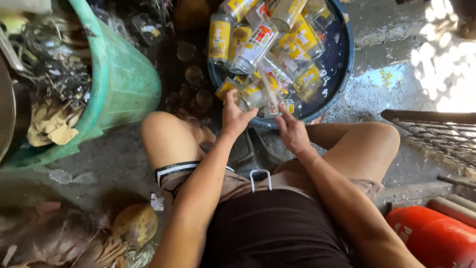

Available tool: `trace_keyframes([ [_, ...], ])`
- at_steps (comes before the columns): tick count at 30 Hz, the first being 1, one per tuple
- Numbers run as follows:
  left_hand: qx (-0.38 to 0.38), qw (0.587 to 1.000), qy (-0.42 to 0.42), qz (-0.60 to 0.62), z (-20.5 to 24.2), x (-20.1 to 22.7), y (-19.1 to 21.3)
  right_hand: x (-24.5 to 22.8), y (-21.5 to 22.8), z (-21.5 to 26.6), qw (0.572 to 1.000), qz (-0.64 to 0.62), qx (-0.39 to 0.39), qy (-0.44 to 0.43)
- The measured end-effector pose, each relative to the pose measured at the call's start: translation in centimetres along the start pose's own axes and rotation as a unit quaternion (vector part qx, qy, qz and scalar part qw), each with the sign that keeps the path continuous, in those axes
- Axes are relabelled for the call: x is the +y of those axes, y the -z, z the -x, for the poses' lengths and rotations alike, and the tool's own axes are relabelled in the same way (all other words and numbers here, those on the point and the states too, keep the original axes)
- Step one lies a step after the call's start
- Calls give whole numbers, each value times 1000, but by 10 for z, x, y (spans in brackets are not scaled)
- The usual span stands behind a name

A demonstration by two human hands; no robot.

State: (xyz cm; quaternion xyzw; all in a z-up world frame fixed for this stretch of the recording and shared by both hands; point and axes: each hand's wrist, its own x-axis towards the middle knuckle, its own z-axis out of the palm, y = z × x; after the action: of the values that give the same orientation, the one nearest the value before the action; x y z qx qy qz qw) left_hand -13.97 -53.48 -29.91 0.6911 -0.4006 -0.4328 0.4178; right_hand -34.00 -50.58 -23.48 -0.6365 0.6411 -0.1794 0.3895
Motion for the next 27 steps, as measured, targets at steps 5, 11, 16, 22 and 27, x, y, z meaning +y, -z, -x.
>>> trace_keyframes([
  [5, 4, 1000, 27, -4, -4, -1, 2, 29, -3, -6, 998, 21, -44, -29],
  [11, 4, 1000, 15, 4, -3, -7, -3, -12, 15, 1, 997, 35, -34, -58],
  [16, -12, 998, 60, 28, -10, 6, 0, 41, -11, -5, 990, 21, 17, 139],
  [22, -42, 995, 88, -10, 4, 17, 3, 11, 12, 8, 994, 85, -16, 68],
  [27, -32, 999, 42, -12, 4, 6, -1, 31, -1, -11, 996, 91, -4, 3],
])
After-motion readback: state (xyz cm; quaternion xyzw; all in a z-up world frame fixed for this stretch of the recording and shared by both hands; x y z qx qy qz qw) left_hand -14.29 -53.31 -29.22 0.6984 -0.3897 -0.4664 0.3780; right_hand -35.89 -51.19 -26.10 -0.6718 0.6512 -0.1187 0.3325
